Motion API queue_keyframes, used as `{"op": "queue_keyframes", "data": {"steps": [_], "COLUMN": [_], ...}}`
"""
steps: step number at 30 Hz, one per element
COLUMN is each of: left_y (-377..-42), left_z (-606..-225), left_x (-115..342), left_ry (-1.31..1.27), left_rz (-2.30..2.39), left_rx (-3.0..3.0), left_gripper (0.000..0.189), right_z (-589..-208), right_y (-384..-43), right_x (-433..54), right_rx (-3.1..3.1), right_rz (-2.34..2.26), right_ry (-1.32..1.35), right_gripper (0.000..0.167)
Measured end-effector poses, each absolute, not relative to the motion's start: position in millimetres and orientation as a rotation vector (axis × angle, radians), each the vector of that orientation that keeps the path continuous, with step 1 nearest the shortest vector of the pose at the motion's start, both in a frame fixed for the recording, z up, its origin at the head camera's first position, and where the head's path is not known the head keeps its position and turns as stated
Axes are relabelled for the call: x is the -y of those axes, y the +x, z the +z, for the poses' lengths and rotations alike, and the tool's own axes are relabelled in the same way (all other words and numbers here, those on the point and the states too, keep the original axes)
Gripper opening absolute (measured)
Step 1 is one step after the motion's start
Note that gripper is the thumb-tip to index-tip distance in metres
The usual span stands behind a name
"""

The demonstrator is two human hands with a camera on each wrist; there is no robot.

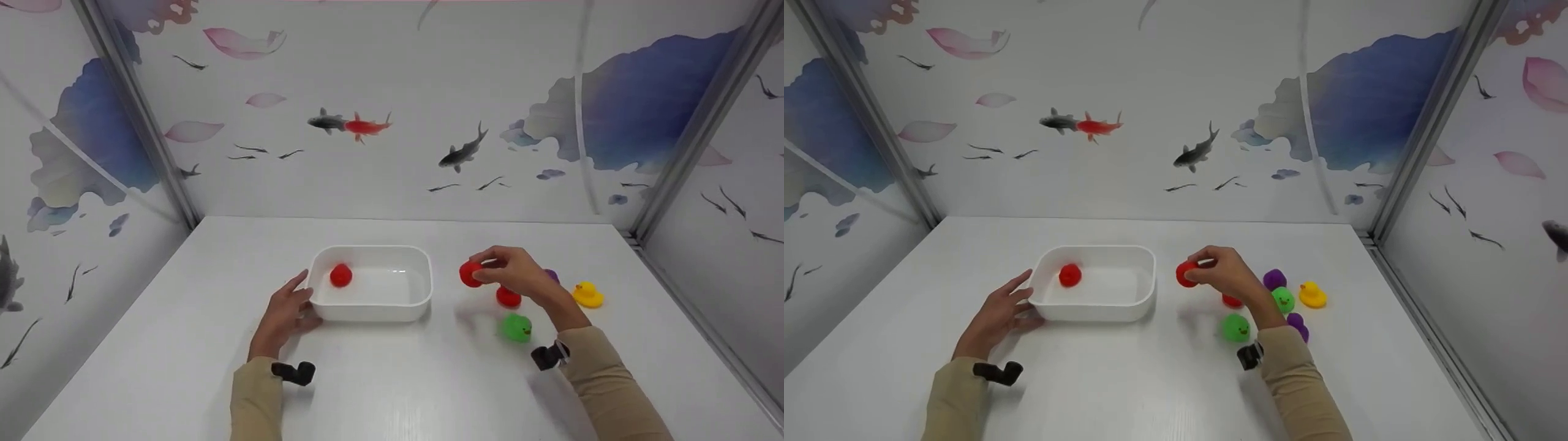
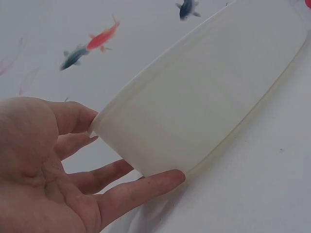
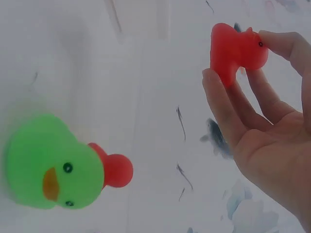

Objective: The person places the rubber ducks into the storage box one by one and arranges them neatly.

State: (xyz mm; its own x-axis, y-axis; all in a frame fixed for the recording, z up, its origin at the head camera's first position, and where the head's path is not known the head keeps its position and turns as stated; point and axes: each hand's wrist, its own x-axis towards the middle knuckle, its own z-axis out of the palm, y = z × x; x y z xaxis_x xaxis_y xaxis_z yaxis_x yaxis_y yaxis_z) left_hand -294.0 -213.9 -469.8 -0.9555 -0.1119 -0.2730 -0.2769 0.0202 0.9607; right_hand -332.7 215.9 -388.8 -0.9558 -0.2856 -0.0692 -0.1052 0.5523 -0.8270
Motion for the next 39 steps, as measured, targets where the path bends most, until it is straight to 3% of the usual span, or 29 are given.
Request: {"op": "queue_keyframes", "data": {"steps": [19, 28, 39], "left_y": [-295.0, -292.8, -293.1], "left_z": [-471.7, -471.8, -471.0], "left_x": [218.0, 216.2, 215.3], "left_ry": [-0.369, -0.376, -0.372], "left_rz": [2.127, 2.129, 2.163], "left_rx": [-2.140, -2.130, -2.090], "left_gripper": [0.056, 0.058, 0.058], "right_z": [-372.3, -380.0, -385.8], "right_y": [-366.8, -379.6, -387.1], "right_x": [-126.3, -91.5, -65.9], "right_rx": [-2.514, -2.505, -2.506], "right_rz": [-1.389, -1.325, -1.326], "right_ry": [-0.401, -0.397, -0.399], "right_gripper": [0.036, 0.038, 0.028]}}
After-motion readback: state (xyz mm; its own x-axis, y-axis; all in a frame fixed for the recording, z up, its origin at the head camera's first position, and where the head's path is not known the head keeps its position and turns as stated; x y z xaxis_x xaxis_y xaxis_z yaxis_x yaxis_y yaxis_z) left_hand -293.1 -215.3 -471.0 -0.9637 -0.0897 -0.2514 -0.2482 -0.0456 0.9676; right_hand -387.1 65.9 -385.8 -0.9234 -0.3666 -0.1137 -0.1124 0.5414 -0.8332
